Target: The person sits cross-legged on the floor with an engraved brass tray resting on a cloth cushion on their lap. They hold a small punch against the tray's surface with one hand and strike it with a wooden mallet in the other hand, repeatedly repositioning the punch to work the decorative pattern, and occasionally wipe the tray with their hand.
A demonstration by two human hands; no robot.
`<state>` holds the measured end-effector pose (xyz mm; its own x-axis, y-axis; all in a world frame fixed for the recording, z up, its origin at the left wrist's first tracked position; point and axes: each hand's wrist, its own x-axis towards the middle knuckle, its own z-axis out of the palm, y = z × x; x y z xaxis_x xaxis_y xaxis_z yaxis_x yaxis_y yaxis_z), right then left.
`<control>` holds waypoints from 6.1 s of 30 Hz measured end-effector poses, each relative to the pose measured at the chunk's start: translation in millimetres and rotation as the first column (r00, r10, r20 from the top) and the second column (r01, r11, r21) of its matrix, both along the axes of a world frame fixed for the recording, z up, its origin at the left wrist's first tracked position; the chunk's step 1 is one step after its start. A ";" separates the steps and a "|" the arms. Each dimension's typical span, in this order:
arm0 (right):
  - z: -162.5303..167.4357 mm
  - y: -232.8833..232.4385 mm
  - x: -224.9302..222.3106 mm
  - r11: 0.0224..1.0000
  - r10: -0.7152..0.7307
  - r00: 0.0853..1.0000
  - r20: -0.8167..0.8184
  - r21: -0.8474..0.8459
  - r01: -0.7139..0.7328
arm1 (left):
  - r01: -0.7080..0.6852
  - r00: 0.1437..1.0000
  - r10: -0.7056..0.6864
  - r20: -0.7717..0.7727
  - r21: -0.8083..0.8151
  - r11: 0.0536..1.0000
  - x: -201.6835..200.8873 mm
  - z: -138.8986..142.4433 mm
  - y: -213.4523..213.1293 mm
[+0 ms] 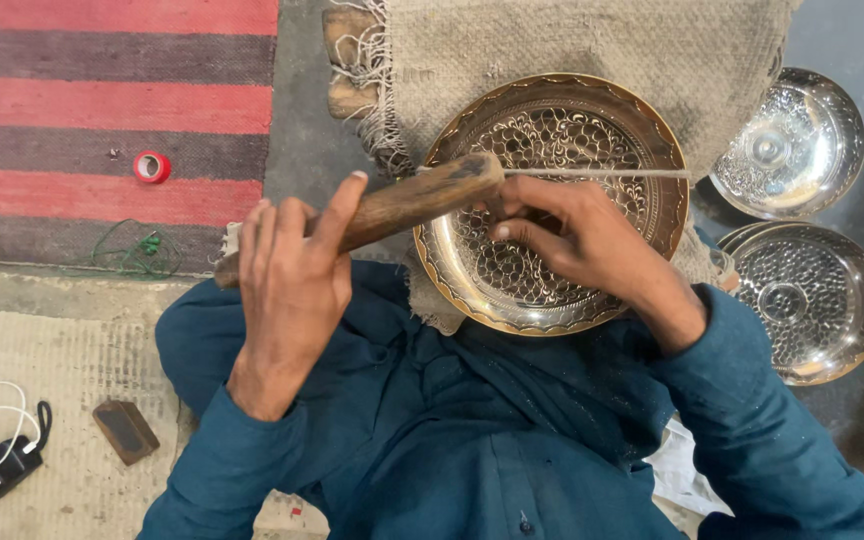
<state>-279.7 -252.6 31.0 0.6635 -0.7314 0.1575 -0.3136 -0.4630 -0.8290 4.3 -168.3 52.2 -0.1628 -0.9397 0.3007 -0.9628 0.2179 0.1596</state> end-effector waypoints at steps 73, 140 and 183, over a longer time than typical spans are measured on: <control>-3.0 20.9 -7.3 0.960 -0.278 0.960 0.032 0.049 0.276 | 0.174 0.978 -0.170 -0.119 0.026 0.984 -12.4 30.1 -16.4; -4.9 26.9 -16.9 0.959 -0.277 0.961 0.001 0.059 0.276 | 0.223 0.961 -0.231 0.150 0.066 0.973 -8.9 37.9 -37.4; 2.6 25.9 -12.0 0.959 -0.275 0.961 0.041 -0.056 0.277 | 0.153 0.983 -0.152 0.106 -0.001 0.988 -20.8 31.6 -25.5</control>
<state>-291.7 -226.7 33.5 0.4313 -0.8736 0.2252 -0.4098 -0.4121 -0.8138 -16.5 -193.7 83.9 -0.3349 -0.8987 0.2830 -0.9296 0.3642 0.0565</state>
